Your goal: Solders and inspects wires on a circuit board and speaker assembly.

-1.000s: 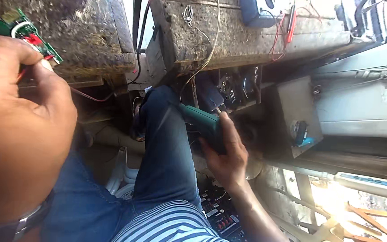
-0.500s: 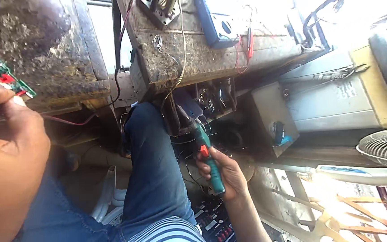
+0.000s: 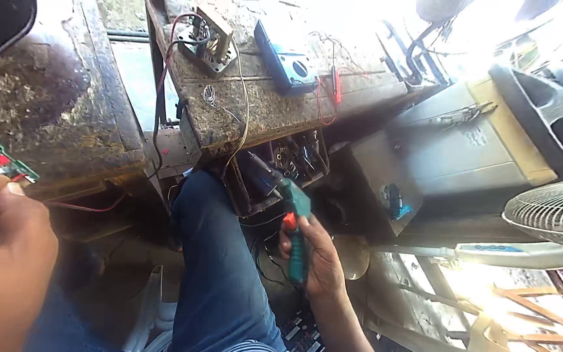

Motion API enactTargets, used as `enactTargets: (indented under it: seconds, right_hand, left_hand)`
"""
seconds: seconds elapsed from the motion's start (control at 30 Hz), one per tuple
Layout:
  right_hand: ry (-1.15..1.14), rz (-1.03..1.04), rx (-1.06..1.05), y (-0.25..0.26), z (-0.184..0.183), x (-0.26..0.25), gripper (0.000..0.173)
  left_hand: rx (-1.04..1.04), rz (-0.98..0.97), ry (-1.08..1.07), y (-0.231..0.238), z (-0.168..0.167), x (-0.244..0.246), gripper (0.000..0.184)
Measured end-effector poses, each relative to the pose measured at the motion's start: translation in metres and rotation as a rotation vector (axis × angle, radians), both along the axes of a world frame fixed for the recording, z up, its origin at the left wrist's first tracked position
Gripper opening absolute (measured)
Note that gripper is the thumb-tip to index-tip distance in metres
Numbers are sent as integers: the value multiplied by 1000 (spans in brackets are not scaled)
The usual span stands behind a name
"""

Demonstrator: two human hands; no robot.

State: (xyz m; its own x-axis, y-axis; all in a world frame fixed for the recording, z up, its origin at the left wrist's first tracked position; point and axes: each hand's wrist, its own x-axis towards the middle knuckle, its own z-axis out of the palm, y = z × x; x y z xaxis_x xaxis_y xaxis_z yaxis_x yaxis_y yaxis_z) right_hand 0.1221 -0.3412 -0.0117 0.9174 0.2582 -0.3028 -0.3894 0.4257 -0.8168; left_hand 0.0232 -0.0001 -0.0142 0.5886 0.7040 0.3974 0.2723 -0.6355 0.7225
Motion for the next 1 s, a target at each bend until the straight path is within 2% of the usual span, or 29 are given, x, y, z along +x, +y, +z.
enactTargets:
  seconds: [0.1,0.2,0.37,0.53,0.67,0.8,1.0]
  right_hand:
    - [-268,-156,-151,13,0,10,41]
    - [-364,-232,-238,26,-4,23,45]
    - [-344,-268,-259,40,-12,34,47]
    - [-329,-270,-239,43,-15,34,47]
    - [-329,-259,-258,42,-15,34,49]
    - [-327,-257,-259,42,-15,34,48]
    - [-329,-257,-245,41,-16,33,47]
  left_hand:
    - [4,-7,96,0,2,-7,33]
    - [16,-11,123,2,3,-10,31]
    - [37,-36,10,2,-1,-3,28]
    - [3,-25,108,1,2,-7,28]
    - [105,-69,-8,-3,13,-2,22]
    - [22,-64,-23,-2,7,-1,25]
    - [-25,-52,109,3,-1,-11,28]
